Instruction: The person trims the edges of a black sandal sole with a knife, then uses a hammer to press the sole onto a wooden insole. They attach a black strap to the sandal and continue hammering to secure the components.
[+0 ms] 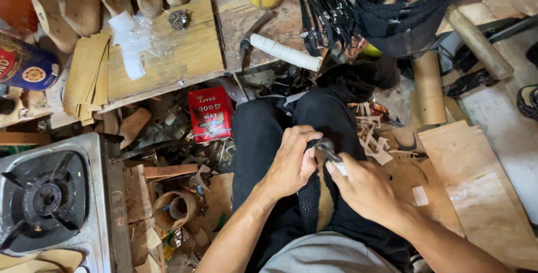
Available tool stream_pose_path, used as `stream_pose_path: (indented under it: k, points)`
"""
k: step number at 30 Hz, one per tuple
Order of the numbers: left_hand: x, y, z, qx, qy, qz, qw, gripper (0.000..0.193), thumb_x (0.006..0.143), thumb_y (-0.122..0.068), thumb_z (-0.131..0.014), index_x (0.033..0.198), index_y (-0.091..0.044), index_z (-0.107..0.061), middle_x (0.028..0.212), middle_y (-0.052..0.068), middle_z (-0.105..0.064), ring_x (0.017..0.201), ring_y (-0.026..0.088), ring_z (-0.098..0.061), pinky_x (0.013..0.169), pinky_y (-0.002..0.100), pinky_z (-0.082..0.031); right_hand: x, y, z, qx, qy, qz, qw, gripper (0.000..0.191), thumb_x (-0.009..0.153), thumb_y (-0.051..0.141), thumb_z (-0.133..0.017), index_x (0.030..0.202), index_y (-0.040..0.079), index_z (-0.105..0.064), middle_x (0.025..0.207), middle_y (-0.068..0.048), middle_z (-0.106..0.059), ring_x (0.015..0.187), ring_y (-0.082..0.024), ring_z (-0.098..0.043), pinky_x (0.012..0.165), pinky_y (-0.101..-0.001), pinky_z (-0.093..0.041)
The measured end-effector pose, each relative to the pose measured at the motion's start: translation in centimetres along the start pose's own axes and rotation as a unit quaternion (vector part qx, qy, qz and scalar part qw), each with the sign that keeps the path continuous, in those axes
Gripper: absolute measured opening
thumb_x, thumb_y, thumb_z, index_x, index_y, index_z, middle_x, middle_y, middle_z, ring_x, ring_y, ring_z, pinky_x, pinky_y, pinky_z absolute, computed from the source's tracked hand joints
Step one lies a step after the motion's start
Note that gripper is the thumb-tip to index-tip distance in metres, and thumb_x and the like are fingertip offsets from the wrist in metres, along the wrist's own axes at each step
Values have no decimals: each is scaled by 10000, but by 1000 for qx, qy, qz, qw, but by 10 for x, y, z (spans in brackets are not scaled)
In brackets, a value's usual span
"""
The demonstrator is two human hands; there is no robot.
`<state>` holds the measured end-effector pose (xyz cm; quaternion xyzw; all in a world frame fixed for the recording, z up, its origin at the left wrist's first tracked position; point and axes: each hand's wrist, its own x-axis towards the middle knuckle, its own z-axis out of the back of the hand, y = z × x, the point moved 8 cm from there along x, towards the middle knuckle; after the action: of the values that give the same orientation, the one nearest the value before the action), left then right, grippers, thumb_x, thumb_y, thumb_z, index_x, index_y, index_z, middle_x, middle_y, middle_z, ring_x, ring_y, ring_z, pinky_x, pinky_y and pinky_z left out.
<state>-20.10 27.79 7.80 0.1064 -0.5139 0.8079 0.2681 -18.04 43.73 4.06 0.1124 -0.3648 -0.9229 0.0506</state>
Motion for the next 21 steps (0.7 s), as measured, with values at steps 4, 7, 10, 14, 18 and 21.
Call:
stream_pose_path:
  k: [4, 7, 10, 14, 18, 21]
  points:
    - [-2, 2, -2, -17, 1, -2, 1000, 294, 991, -31, -536, 1284, -8, -551, 1237, 194, -582, 1135, 372, -562, 1024, 438, -481, -1, 9, 0, -5, -45, 90, 995, 285, 949, 297, -605, 999, 18, -629, 694, -215, -689, 655, -412, -691, 597, -492, -524]
    - [-4, 11, 0, -32, -3, 27, 999, 309, 977, -18, -522, 1284, -20, -559, 1237, 191, -585, 1130, 362, -567, 1028, 425, -482, -6, -4, -6, 30, -18, 38, 999, 291, 960, 318, -617, 930, 28, -633, 690, -210, -687, 658, -405, -697, 581, -488, -523]
    - [-4, 18, 3, -38, -12, 28, 999, 290, 995, -21, -525, 1284, -22, -552, 1241, 192, -571, 1158, 368, -561, 1053, 425, -465, -14, -3, -9, 35, -28, 80, 996, 271, 931, 307, -624, 934, 37, -640, 695, -192, -702, 647, -393, -712, 558, -480, -538]
    - [-3, 25, 0, -51, 7, 24, 998, 298, 1000, -22, -525, 1296, -26, -554, 1255, 184, -573, 1183, 360, -564, 1074, 417, -459, -16, -10, -25, -4, 0, 83, 997, 249, 939, 305, -620, 946, 58, -643, 654, -186, -684, 630, -403, -696, 580, -504, -527]
    - [-3, 28, -5, -81, 40, 24, 996, 296, 1022, -33, -521, 1315, -26, -555, 1288, 188, -568, 1225, 361, -553, 1094, 420, -446, -7, -10, -28, -42, -21, 66, 997, 249, 926, 287, -621, 982, 44, -627, 655, -209, -674, 628, -423, -682, 577, -523, -524]
    - [-4, 29, -4, -79, 45, 22, 996, 292, 1032, -43, -513, 1321, -26, -551, 1301, 187, -567, 1243, 359, -549, 1108, 415, -440, -5, 0, -21, -72, -19, 73, 995, 222, 925, 267, -625, 932, 46, -625, 669, -202, -683, 633, -428, -675, 575, -530, -509]
